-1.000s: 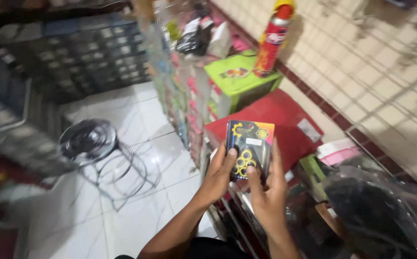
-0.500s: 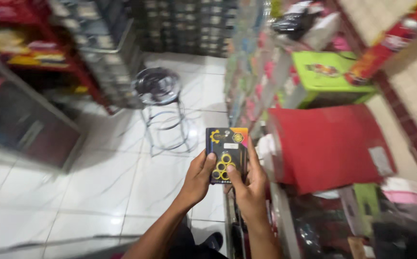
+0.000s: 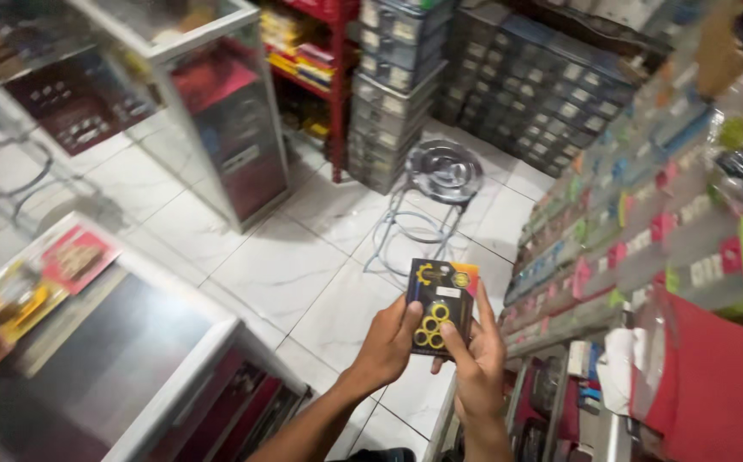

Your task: The person picks up packaged motorcycle parts from a shelf and places them onto a display counter, lining them up with other items.

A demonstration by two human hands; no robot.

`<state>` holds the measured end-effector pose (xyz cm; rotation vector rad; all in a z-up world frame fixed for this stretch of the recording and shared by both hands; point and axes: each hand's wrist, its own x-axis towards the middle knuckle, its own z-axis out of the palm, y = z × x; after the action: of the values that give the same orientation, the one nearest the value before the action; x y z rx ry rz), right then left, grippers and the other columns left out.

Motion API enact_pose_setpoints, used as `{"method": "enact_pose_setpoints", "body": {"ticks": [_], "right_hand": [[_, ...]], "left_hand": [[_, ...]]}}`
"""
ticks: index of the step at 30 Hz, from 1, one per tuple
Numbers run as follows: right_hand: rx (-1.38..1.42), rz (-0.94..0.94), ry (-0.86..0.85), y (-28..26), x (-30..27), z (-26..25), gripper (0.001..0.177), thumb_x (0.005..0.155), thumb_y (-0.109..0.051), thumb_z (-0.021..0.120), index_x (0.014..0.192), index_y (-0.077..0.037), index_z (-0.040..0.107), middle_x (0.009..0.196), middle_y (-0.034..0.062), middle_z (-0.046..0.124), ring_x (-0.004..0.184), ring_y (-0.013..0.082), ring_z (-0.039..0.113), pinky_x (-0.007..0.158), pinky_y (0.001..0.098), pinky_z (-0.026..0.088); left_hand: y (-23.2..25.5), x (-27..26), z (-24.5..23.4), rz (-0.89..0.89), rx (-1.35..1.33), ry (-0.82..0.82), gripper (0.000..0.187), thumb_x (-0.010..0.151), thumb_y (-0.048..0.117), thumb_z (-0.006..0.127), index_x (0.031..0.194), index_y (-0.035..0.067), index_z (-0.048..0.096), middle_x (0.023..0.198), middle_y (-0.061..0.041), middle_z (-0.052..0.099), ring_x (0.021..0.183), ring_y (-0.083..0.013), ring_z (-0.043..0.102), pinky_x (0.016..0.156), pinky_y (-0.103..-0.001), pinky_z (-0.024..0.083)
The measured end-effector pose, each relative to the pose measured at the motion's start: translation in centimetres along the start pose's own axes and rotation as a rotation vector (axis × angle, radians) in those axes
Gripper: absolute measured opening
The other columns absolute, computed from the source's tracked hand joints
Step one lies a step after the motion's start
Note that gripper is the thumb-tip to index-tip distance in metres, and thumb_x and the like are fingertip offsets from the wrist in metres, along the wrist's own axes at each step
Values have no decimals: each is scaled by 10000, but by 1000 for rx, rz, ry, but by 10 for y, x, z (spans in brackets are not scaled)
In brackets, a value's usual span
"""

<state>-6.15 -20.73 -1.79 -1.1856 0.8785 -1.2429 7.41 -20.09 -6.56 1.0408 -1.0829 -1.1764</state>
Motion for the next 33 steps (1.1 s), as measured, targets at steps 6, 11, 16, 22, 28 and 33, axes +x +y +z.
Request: {"method": "enact_pose_setpoints", "body": {"ticks": [6,11,16,22,28,33], "right_hand": [[-69,50,-170,10,-35,67,800,888,7,619,1619,-45,298,985,120,714,698,106,631,431,257,465],[-151,136,-293,14,-74,103,785,852,9,642,1584,-32,361,973,105,720,676,103,619,421,252,453],[-151,159,-423,27,-110,137,781,848,9,651,1579,-25,376,931,87,700,656,87,599,410,238,449],[-186,210,-577,42,-148,185,741,849,19,633,1557,-11,418,906,81,693,633,85,596,390,231,419],[-175,242,-813,55,-171,230,732,861,33,641,1561,0,428,904,85,683,619,80,571,396,233,417],[-90,262,-1025,66,-170,259,756,864,32,653,1573,-8,393,947,95,701,622,72,566,413,229,440]], "left_hand": [[19,-67,-62,85,-108,218,342,1049,243,496,1317,33,526,984,-80,696,865,-109,651,769,-289,559],[47,-119,-101,168,-93,416,627,945,137,609,1516,142,352,942,-78,706,823,-109,665,764,-272,564],[52,-163,-130,242,149,583,296,978,144,621,1267,77,622,888,-119,729,776,-149,691,720,-313,569],[47,-226,-161,201,204,829,237,963,156,656,1182,65,656,876,-142,750,792,-165,730,729,-326,571],[53,-283,-184,214,127,1025,287,972,154,639,1246,67,638,1008,-124,756,908,-153,711,817,-325,581],[51,-313,-170,280,-8,1243,571,981,163,595,1492,96,347,1101,-79,676,972,-118,634,908,-296,530]]}}
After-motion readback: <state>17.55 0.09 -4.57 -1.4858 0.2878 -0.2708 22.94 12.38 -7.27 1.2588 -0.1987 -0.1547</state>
